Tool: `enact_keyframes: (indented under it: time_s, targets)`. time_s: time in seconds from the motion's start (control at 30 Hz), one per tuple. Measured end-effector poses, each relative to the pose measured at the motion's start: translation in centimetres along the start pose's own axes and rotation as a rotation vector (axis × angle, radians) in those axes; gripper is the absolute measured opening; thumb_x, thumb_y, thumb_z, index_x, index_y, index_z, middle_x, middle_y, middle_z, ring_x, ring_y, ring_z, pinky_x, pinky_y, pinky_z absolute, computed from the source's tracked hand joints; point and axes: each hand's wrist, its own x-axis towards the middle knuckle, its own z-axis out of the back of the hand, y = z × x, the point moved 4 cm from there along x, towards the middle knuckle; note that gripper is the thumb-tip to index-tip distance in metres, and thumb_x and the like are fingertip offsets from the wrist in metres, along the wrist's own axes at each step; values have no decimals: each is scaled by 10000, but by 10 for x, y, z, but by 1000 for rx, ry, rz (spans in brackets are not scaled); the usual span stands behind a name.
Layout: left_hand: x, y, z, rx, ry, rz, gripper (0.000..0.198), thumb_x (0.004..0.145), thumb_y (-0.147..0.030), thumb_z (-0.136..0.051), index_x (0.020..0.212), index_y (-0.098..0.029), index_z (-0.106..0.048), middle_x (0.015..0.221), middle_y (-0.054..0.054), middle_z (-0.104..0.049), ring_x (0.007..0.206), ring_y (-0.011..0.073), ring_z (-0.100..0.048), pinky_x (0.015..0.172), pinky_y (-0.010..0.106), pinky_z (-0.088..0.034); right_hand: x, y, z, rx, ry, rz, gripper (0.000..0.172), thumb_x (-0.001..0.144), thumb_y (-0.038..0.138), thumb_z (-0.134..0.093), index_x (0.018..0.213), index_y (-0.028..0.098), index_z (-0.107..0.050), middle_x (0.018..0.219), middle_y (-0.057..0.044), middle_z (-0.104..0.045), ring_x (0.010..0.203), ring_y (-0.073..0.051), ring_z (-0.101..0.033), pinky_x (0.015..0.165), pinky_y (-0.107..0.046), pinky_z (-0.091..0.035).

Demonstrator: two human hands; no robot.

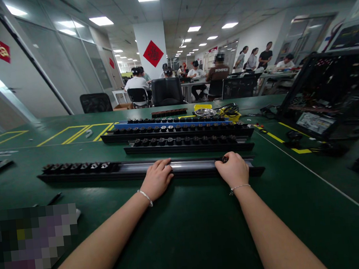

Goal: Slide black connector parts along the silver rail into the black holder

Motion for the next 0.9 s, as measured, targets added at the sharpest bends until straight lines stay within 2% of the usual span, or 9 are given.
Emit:
enact_keyframes:
  time_s: [0.67, 0.9]
  targets:
    - [5, 3, -3, -35, -8, 3, 145, 831, -278, -496, 949, -234, -569, 1301, 40, -493, 1174, 239, -420, 925, 429, -398, 7, -7, 0, 14, -63, 29, 281, 634, 353, -491, 831, 177, -590, 865, -79, -575, 831, -223, -518, 747, -337, -392]
    - [7, 3, -4, -25, -3, 4, 150, 831, -279, -496, 953, -228, -566, 1303, 41, -493, 1175, 243, -416, 919, 427, -400, 8, -10, 1, -16, -58, -11, 315, 651, 368, -475, 878, 191, -601, 902, -77, -573, 872, -246, -510, 774, -384, -375]
